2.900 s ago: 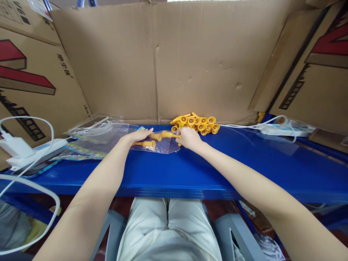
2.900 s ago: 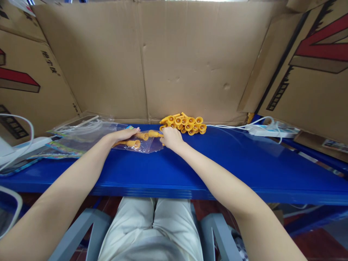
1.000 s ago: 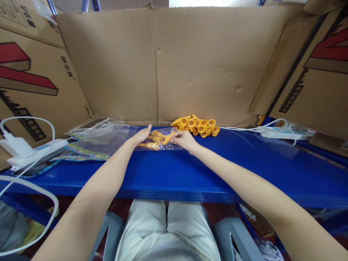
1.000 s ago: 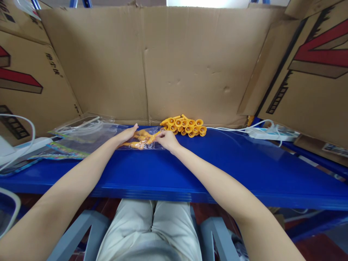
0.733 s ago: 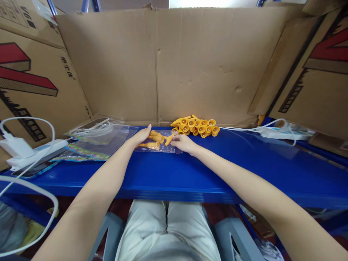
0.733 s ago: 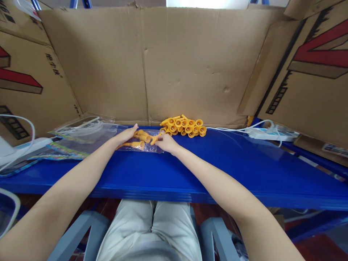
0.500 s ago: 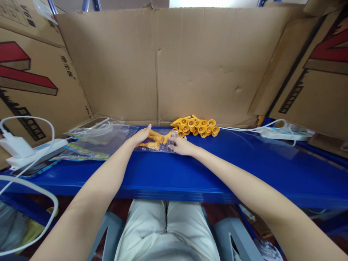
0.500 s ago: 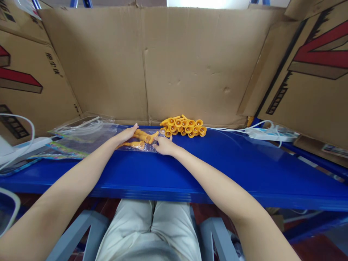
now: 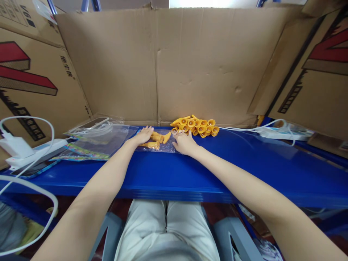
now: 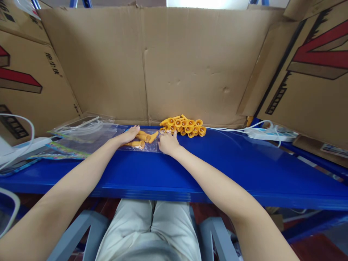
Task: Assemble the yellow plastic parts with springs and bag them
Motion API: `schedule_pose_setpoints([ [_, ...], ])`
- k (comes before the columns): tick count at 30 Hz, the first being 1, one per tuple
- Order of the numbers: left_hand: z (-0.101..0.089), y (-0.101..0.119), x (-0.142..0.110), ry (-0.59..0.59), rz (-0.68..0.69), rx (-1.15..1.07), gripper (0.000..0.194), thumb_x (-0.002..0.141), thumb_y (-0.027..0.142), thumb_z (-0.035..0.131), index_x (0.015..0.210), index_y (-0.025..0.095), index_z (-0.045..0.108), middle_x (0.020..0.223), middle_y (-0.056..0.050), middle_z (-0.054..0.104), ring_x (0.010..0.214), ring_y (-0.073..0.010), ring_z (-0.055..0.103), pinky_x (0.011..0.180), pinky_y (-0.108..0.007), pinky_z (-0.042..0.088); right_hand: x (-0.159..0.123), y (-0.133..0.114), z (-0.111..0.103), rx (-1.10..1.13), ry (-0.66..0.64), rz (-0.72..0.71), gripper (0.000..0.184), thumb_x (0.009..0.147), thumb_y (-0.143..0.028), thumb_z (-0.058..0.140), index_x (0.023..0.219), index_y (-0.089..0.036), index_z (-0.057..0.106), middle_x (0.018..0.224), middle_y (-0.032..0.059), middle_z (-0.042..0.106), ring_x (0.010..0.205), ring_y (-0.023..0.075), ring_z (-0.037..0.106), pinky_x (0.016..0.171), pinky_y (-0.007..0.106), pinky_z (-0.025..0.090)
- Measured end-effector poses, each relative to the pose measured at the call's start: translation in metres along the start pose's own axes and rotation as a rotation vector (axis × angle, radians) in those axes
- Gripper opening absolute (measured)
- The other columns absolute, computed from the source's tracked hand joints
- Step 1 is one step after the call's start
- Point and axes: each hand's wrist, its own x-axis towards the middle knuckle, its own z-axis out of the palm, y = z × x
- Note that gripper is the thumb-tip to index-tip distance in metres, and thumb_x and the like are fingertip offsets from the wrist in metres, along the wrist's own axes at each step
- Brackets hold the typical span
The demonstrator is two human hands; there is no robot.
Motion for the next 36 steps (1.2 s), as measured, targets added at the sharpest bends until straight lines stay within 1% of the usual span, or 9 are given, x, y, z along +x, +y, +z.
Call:
schedule_pose_setpoints([
  [3, -0.002, 0.003, -0.001, -0.056, -0.054, -0.001, 0.07, 0.093, 0.055, 0.007, 0.148, 0.02, 0.032, 0.153, -0.008, 0.029, 0.144, -0.0206, 0.019, 0.115, -0.037, 0.018, 0.008, 0.01, 0.009, 0.084, 0.022, -0.178, 0.038, 0.091, -0.021, 0.046, 0.126, -0.011, 0.059, 0.131, 0.0192, 0.056, 0.128, 0.0319, 0.045, 0.11, 0.059, 0.018],
  [6, -0.003, 0.005, -0.002, -0.062, -0.07, 0.008, 0.07, 0.093, 0.053, 0.007, 0.148, 0.019, 0.031, 0.154, -0.008, 0.026, 0.144, -0.0211, 0.017, 0.115, -0.036, 0.018, 0.018, 0.017, 0.025, 0.223, 0.008, -0.316, 0.042, 0.091, -0.021, 0.047, 0.131, -0.009, 0.054, 0.128, 0.0187, 0.059, 0.125, 0.028, 0.05, 0.108, 0.048, 0.031],
  [10, -0.004, 0.006, -0.001, -0.046, -0.056, 0.036, 0.07, 0.093, 0.053, 0.007, 0.149, 0.018, 0.03, 0.154, -0.009, 0.027, 0.145, -0.0224, 0.016, 0.115, -0.039, 0.018, 0.027, 0.018, 0.042, 0.316, 0.013, -0.326, 0.051, 0.089, -0.023, 0.047, 0.139, -0.008, 0.045, 0.136, 0.0196, 0.053, 0.127, 0.0261, 0.049, 0.106, 0.041, 0.036],
  [14, -0.006, 0.008, -0.002, -0.063, -0.062, 0.077, 0.07, 0.093, 0.053, 0.006, 0.149, 0.019, 0.03, 0.156, -0.009, 0.023, 0.145, -0.0237, 0.012, 0.115, -0.041, 0.016, 0.028, 0.014, 0.045, 0.272, 0.01, -0.306, 0.053, 0.09, -0.025, 0.047, 0.139, -0.006, 0.044, 0.135, 0.021, 0.052, 0.128, 0.0286, 0.047, 0.107, 0.043, 0.034],
  [21, -0.012, 0.018, -0.01, -0.116, -0.151, 0.132, 0.069, 0.093, 0.048, 0.003, 0.153, 0.016, 0.015, 0.159, -0.007, -0.003, 0.146, -0.0283, -0.003, 0.112, -0.058, 0.012, 0.024, 0.01, 0.041, 0.312, 0.044, -0.289, 0.051, 0.088, -0.022, 0.049, 0.134, 0.0, 0.045, 0.13, 0.0248, 0.049, 0.123, 0.0287, 0.046, 0.105, 0.042, 0.035],
  [25, -0.011, 0.024, -0.014, -0.117, -0.147, 0.168, 0.07, 0.092, 0.053, 0.004, 0.153, 0.02, 0.012, 0.159, -0.006, -0.004, 0.146, -0.0287, -0.005, 0.112, -0.059, 0.011, 0.025, 0.01, 0.042, 0.39, 0.181, -0.41, 0.042, 0.08, -0.008, 0.049, 0.122, -0.008, 0.057, 0.117, 0.0169, 0.056, 0.112, 0.0234, 0.052, 0.099, 0.039, 0.04],
  [28, -0.01, 0.028, -0.016, -0.145, -0.154, 0.2, 0.071, 0.091, 0.056, 0.006, 0.153, 0.023, 0.011, 0.159, -0.004, -0.003, 0.145, -0.0289, -0.006, 0.114, -0.056, 0.012, 0.028, 0.009, 0.042, 0.418, 0.173, -0.527, 0.037, 0.082, -0.004, 0.045, 0.114, -0.009, 0.063, 0.112, 0.0161, 0.061, 0.109, 0.0219, 0.054, 0.099, 0.039, 0.04],
  [31, -0.009, 0.03, -0.017, -0.187, -0.123, 0.213, 0.072, 0.091, 0.058, 0.007, 0.153, 0.022, 0.008, 0.159, -0.005, -0.001, 0.145, -0.0302, -0.004, 0.113, -0.056, 0.013, 0.029, 0.009, 0.043, 0.432, 0.139, -0.569, 0.043, 0.081, -0.003, 0.044, 0.118, -0.013, 0.064, 0.118, 0.0149, 0.062, 0.114, 0.0221, 0.054, 0.102, 0.041, 0.037],
  [36, -0.01, 0.03, -0.018, -0.213, -0.099, 0.222, 0.072, 0.09, 0.059, 0.008, 0.153, 0.023, 0.008, 0.158, -0.007, -0.002, 0.145, -0.0322, -0.002, 0.112, -0.058, 0.013, 0.031, 0.011, 0.047, 0.408, 0.09, -0.459, 0.054, 0.084, -0.01, 0.046, 0.136, -0.023, 0.051, 0.137, 0.0108, 0.054, 0.128, 0.0262, 0.045, 0.106, 0.052, 0.029],
])
